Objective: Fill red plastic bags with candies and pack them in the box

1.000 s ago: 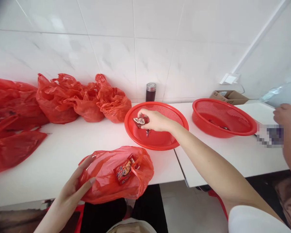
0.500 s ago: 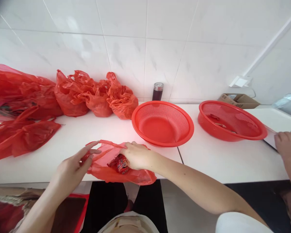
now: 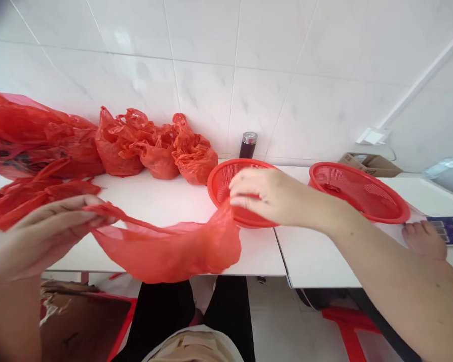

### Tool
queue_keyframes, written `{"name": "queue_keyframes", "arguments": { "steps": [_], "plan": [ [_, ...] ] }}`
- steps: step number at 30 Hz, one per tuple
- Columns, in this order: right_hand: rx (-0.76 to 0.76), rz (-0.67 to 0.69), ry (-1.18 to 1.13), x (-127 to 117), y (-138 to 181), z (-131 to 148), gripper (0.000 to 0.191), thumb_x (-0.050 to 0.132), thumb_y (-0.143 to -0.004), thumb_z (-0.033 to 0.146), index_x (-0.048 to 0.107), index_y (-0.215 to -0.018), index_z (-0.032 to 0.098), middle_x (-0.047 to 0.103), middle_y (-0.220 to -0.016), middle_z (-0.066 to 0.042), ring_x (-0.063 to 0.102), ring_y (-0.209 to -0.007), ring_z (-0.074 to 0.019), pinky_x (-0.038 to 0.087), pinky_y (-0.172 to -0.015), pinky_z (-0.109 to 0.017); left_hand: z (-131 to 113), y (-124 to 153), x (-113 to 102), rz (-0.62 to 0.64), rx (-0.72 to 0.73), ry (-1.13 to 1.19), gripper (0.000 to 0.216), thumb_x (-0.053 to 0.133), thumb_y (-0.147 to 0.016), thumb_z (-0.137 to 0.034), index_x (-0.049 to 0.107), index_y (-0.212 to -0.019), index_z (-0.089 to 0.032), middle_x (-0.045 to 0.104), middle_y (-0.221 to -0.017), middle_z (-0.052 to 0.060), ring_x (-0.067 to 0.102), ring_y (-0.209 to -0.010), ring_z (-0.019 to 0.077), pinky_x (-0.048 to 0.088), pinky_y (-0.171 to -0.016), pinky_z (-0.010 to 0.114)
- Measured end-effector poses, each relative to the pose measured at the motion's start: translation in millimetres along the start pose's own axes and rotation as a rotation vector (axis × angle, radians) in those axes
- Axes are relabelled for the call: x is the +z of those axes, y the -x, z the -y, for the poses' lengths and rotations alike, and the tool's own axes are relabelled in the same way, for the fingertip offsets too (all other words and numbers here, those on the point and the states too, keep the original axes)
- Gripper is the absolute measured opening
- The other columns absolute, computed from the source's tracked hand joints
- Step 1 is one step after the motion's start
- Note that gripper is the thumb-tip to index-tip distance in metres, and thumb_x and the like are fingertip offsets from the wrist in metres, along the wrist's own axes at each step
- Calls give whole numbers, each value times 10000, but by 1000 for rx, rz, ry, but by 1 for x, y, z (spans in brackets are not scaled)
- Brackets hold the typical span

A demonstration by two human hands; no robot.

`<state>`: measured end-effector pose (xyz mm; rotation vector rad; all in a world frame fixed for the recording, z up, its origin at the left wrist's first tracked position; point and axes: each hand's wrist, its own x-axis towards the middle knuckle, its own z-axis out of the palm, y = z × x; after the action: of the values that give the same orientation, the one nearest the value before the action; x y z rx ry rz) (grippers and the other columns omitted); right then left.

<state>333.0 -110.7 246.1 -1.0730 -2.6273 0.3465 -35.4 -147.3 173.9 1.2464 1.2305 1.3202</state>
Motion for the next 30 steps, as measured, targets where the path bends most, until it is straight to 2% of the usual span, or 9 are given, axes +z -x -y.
{"name": "queue_keyframes", "arguments": {
  "steps": [2,6,9,12,15,19,23,27,30],
  "plan": [
    [-46,-120,-59,-1,-4,-3,281,450,-936,338,700,-1016,236,659,-1067,-51,607,-957,-187,461,-843,-335,-18,-1,5,77,4,115,135,717,-707,-296,723,-783,-185,709,-750,48,654,-686,185,550,-627,270],
    [-113,4,-91,6,-11,-11,256,467,-913,248,715,-975,231,683,-967,-26,629,-866,-152,486,-776,-300,-40,-5,14,209,-11,122,158,640,-795,-302,697,-780,-156,696,-794,80,643,-764,185,550,-678,270],
    [-97,-137,-127,4,-11,-11,259,460,-911,230,706,-991,216,685,-955,-35,633,-845,-147,497,-751,-290,-46,-7,15,147,27,92,138,656,-802,-305,686,-812,-171,698,-890,70,625,-797,168,544,-678,249],
    [-158,-157,-105,-3,-12,-4,254,471,-897,201,715,-966,224,689,-948,-34,633,-853,-152,496,-757,-293,-48,-8,15,70,123,46,96,729,-756,-269,696,-802,-192,694,-852,24,603,-757,122,510,-645,184],
    [-193,-179,-107,-11,-20,6,265,473,-886,154,712,-973,227,684,-960,-27,628,-859,-144,492,-745,-277,-45,-9,15,95,205,88,115,724,-771,-287,722,-856,-209,702,-955,28,617,-922,158,511,-792,228],
    [-306,-138,-117,-16,-45,26,311,448,-857,63,704,-948,215,672,-979,-16,616,-893,-129,482,-797,-270,-43,-17,29,411,256,25,353,641,-851,-314,605,-1202,-291,650,-1169,47,583,-1095,223,475,-930,360],
    [-403,-82,-160,-10,-81,53,315,441,-827,8,687,-900,191,669,-944,-9,601,-876,-118,469,-813,-280,-46,-27,61,727,144,-177,515,679,-815,-320,480,-1289,-277,623,-857,8,613,-827,179,506,-756,322],
    [-436,-132,-294,12,-104,65,279,442,-867,41,647,-968,201,657,-968,0,589,-890,-109,463,-808,-277,-43,-32,88,625,-4,-321,372,600,-824,-511,603,-1001,-184,560,-766,4,534,-651,136,478,-617,286],
    [-299,-213,-449,33,-105,53,242,496,-912,181,579,-1133,232,635,-993,-7,595,-847,-107,485,-788,-288,-35,-35,89,485,-104,-212,414,493,-858,-580,600,-890,-181,567,-798,12,509,-632,115,463,-598,269]
  ]
}}
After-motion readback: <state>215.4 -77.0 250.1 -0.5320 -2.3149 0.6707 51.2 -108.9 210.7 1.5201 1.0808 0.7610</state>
